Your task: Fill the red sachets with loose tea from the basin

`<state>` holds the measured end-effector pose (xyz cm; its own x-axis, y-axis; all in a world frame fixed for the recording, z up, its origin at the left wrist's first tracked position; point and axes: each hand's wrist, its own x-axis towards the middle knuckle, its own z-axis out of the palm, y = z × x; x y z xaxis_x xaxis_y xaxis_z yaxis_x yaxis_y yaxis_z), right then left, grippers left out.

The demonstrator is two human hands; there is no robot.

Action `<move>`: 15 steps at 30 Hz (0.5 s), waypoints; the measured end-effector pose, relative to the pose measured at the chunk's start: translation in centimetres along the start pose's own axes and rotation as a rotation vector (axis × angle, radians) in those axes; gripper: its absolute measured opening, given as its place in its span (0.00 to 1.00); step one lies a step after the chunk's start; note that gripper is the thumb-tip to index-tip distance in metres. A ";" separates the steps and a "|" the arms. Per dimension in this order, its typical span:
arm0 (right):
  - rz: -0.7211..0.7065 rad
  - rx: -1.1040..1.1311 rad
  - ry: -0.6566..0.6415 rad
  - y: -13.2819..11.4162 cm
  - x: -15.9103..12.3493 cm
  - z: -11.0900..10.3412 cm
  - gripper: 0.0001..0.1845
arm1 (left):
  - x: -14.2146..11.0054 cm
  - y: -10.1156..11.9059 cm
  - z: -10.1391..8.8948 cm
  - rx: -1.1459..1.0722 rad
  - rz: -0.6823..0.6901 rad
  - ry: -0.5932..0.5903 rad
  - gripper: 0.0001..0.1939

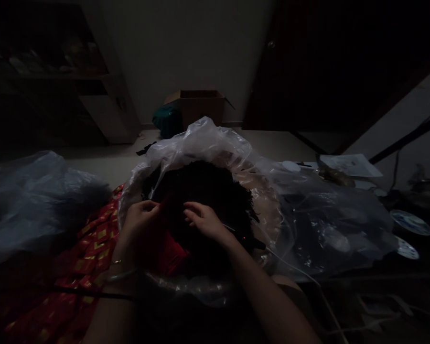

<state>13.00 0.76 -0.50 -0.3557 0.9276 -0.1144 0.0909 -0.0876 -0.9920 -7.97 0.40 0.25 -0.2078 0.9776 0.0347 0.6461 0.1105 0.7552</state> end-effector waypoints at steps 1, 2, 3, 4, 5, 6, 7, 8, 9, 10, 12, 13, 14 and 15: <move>0.015 0.062 0.047 0.1 0.2 0.1 0.23 | -0.2 0.4 0.3 -0.045 0.102 0.007 0.10; 0.031 0.120 0.084 0.1 0.4 0.1 0.26 | -0.4 0.8 0.6 -0.072 0.219 0.006 0.09; 0.041 0.164 0.113 0.1 0.5 0.2 0.27 | -0.6 1.2 1.0 -0.077 0.342 -0.009 0.07; 0.039 0.180 0.138 0.2 0.7 0.1 0.28 | -0.8 1.6 1.4 -0.082 0.448 -0.042 0.06; 0.020 0.165 0.167 0.2 0.8 0.0 0.28 | -1.0 2.0 1.8 -0.098 0.524 -0.088 0.05; -0.019 0.128 0.205 0.1 0.8 -0.1 0.27 | -1.2 2.4 2.1 -0.118 0.573 -0.125 0.05; -0.067 0.081 0.243 0.1 0.9 -0.3 0.25 | -1.3 2.6 2.4 -0.143 0.593 -0.167 0.03; -0.115 0.039 0.269 0.0 0.8 -0.5 0.24 | -1.5 2.8 2.7 -0.188 0.571 -0.190 0.06; -0.152 0.011 0.275 -0.2 0.8 -0.7 0.24 | -1.5 2.9 2.8 -0.244 0.520 -0.211 0.12; -0.173 -0.002 0.258 -0.4 0.7 -1.0 0.25 | -1.6 3.0 2.9 -0.305 0.448 -0.236 0.18; -0.195 -0.032 0.203 -0.7 0.5 -1.3 0.27 | -1.6 3.0 3.1 -0.405 0.292 -0.298 0.22; -0.215 -0.074 0.197 -0.8 0.4 -1.4 0.26 | -1.6 3.0 3.2 -0.437 0.226 -0.324 0.20; -0.247 -0.140 0.215 -0.8 0.3 -1.4 0.25 | -1.7 3.1 3.4 -0.461 0.178 -0.337 0.17; -0.291 -0.224 0.255 -0.8 0.3 -1.4 0.23 | -1.7 3.1 3.6 -0.483 0.145 -0.330 0.15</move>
<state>14.19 1.59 0.32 -0.1580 0.9642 0.2128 0.2298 0.2455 -0.9418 -2.92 -0.29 0.18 0.1463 0.9892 0.0127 0.2279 -0.0462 0.9726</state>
